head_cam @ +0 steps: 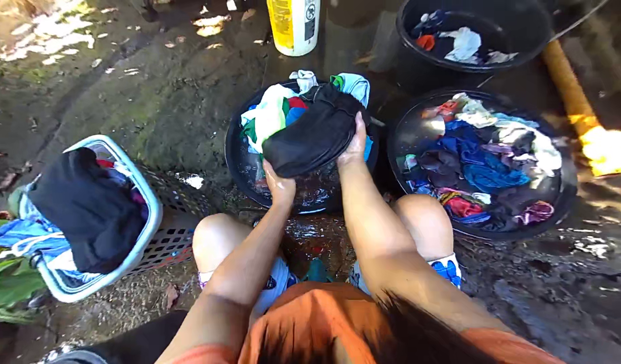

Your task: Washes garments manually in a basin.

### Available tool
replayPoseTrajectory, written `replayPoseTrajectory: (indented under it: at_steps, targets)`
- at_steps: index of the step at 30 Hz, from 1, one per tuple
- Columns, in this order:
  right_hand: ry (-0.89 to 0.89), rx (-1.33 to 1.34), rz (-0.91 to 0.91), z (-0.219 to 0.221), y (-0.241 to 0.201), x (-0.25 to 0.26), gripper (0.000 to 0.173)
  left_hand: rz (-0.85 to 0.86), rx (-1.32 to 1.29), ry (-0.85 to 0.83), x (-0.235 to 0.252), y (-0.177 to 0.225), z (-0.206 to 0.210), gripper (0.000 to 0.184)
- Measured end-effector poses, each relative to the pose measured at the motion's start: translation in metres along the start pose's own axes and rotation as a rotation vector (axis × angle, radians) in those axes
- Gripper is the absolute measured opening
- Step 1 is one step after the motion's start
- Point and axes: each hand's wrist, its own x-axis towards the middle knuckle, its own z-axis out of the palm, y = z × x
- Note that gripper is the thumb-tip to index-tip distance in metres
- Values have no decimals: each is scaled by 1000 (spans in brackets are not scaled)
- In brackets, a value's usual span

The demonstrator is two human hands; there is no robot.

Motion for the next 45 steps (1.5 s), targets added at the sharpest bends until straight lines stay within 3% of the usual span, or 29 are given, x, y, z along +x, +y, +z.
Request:
replayPoseTrajectory:
  at_steps: [2,4,5,7,9,12,14,16,18,19,20,22,24,25,27,28,29,32,34,35,37,40,42,45]
  targets:
    - [-29,-199,-58,28,-11,9,39,-60,360,-265,-3,-11,-16,111]
    - [-129,-479,-109,49,-12,18,47,3,353,-426,7,-2,-14,134]
    - [-216,-627,-135,58,-14,20,52,112,247,-419,19,6,-10,132]
    - [-471,-834,-169,67,-18,19,57,325,9,-371,52,30,-3,110]
    - [-683,-953,-121,69,-24,8,58,384,-180,-364,83,46,3,95]
    - [-771,-989,19,64,-36,-2,45,306,-335,-286,94,47,13,70]
    - [-745,-988,42,60,-35,4,39,104,-409,-182,89,54,23,46]
    - [-688,-1044,18,55,-28,4,53,-84,-404,-28,83,61,32,42]
    - [-729,-1156,-15,57,-25,-2,83,-117,-392,26,83,65,32,58]
    - [-725,-1191,-42,61,-22,-5,93,-89,-394,13,85,66,30,60]
    - [-690,-1197,-75,63,-20,-9,91,-49,-400,-23,85,69,28,57]
    - [-672,-1114,-120,67,-23,-12,67,62,-422,-178,85,78,18,44]
    - [-842,-970,-166,71,-36,-5,52,191,-425,-440,95,91,4,52]
    - [-989,-920,-179,73,-41,5,59,211,-415,-539,100,98,-2,58]
    - [-1236,-932,-138,78,-48,21,108,169,-393,-646,101,109,-5,63]
    - [-1291,-952,-73,78,-47,21,123,143,-372,-666,98,111,-5,63]
    - [-1301,-946,-7,76,-42,16,125,144,-313,-674,97,110,-7,61]
    - [-1053,-955,97,58,-22,-5,99,163,-83,-463,107,86,6,61]
    - [-922,-969,52,48,-7,-4,75,31,7,-151,116,67,19,62]
    - [-881,-990,5,48,-4,-3,62,-41,18,-77,118,64,19,60]
    - [-949,-998,-123,60,-5,1,49,-203,-17,-150,124,64,11,69]
    - [-1126,-919,-307,81,-24,-6,45,-587,-31,-430,123,52,-11,90]
    - [-1142,-828,-435,92,-40,-15,42,-776,-101,-562,124,42,-18,100]
    - [-1101,-665,-511,95,-56,-26,39,-825,-584,-736,118,41,-13,107]
